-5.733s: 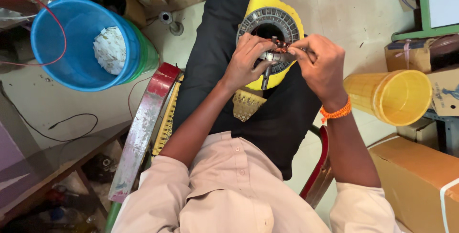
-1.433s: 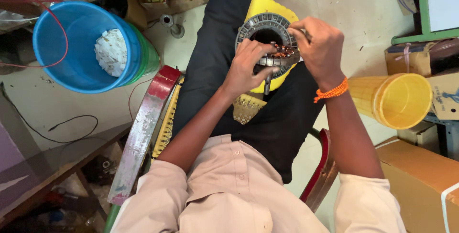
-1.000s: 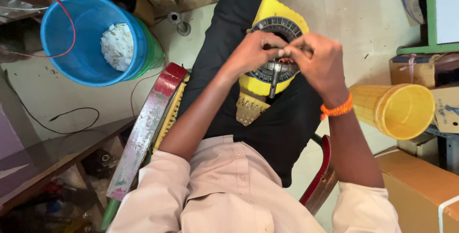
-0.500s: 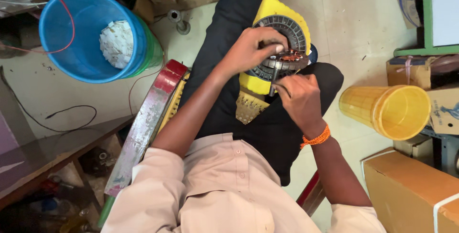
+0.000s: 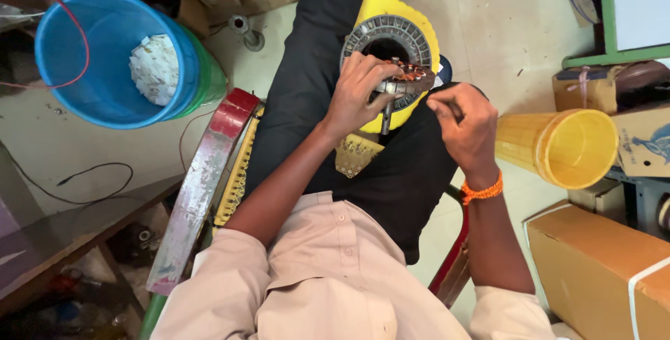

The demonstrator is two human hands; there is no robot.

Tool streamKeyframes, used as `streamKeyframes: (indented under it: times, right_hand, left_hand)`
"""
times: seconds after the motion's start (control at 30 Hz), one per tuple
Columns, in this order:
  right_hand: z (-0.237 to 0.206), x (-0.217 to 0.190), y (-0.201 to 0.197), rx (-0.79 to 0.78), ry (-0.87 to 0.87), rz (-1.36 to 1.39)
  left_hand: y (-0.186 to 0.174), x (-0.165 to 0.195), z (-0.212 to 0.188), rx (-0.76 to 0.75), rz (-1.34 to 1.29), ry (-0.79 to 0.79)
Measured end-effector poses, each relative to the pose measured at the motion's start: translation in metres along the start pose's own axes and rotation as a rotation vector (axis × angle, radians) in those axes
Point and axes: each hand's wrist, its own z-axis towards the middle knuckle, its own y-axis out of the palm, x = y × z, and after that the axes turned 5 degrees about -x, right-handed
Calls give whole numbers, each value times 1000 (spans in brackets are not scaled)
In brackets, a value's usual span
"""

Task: The person sits and winds copper wire by hand around the slots of a motor stator resting on a yellow support. They repeatedly wrap the wire, adjust tension, and reposition the stator to continue winding different sections.

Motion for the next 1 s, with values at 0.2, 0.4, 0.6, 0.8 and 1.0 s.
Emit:
streamKeyframes:
  times: [0.2,0.4,0.6,0.8,1.0]
  right_hand:
    - [14,-4,-1,-104,-203,-27]
    - [36,12,1,-84,-246,5]
    - [69,26,5,-165,-326,-23]
    - [90,33,4,-244,-432,-91]
    - [105,38,8,-214,-612,-298]
  left_hand:
    - [1,0,1,10,15,17]
    - [2,-3,-1,0,26,16]
    - [5,-5,-2,27,31,50]
    - [0,-6,-3,41,-6,74]
    - [-6,12,15,28,-100,-180]
